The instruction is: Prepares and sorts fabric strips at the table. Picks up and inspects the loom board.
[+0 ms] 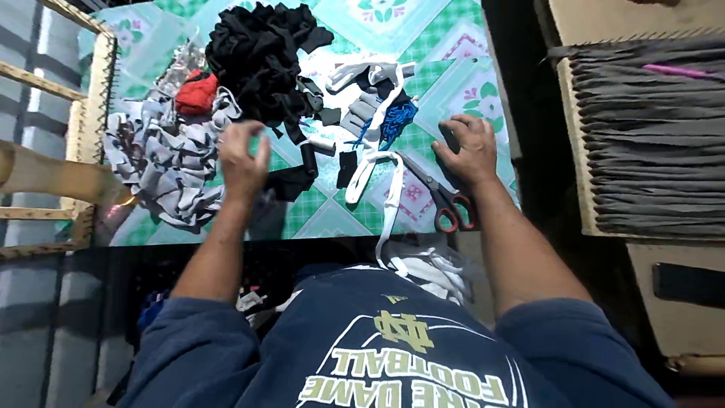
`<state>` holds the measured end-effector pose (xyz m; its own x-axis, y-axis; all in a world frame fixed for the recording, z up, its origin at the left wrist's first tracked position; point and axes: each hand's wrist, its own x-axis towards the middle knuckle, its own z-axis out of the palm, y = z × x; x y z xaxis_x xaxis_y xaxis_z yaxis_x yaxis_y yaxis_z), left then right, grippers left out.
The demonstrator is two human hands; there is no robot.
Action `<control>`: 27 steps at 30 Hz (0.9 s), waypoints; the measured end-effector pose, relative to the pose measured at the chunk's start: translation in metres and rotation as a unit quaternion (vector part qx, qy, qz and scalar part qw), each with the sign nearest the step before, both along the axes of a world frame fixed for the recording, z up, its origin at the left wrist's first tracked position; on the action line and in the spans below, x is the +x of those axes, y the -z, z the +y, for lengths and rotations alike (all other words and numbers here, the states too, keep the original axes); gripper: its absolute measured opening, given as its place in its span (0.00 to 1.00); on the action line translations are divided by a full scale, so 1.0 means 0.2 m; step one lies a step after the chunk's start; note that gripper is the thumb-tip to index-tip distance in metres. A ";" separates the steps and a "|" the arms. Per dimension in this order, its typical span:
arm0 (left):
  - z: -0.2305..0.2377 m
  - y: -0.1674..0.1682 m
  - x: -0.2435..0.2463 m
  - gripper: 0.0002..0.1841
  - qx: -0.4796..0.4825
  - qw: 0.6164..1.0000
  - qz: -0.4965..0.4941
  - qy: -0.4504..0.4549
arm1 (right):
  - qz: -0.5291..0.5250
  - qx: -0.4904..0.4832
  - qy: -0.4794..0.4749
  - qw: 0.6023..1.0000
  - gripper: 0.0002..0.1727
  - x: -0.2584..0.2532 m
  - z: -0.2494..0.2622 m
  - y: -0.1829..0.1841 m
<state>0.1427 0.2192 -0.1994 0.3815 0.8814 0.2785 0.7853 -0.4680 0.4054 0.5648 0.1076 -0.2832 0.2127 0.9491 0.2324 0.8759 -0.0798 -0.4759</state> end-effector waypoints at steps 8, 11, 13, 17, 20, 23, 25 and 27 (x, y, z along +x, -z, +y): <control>-0.59 0.31 0.34 0.20 -0.043 0.993 -0.044 0.103 | 0.046 -0.059 -0.053 0.996 0.28 -0.09 -0.05 -0.16; -0.61 0.35 0.41 0.23 -0.061 0.993 -0.033 0.096 | 0.011 -0.072 -0.069 0.995 0.32 -0.25 -0.18 -0.20; -0.61 0.39 0.43 0.18 -0.051 0.993 -0.031 0.105 | -0.008 -0.073 -0.064 0.995 0.30 -0.31 -0.24 -0.15; -0.58 0.42 0.42 0.09 -0.025 0.987 -0.069 0.145 | -0.035 -0.072 -0.010 0.997 0.17 -0.29 -0.26 -0.11; -0.61 0.38 0.40 0.08 0.008 0.970 -0.132 0.204 | -0.013 -0.063 0.032 0.997 0.20 -0.29 -0.23 -0.16; -0.66 0.35 0.41 0.08 0.032 0.944 -0.196 0.265 | 0.129 -0.039 0.008 0.991 0.24 -0.39 -0.16 -0.24; -0.68 0.33 0.43 0.06 0.034 0.921 -0.236 0.309 | 0.286 -0.046 -0.034 0.957 0.25 -0.49 -0.09 -0.26; -0.71 0.30 0.44 0.05 0.029 0.898 -0.259 0.356 | 0.400 -0.087 -0.041 0.911 0.29 -0.58 -0.04 -0.29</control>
<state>0.2311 0.0776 -0.2604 0.6485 0.4435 0.6186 -0.0073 -0.8090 0.5877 0.4480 0.0996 -0.2252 0.1750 0.9771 -0.1214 0.2598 -0.1647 -0.9515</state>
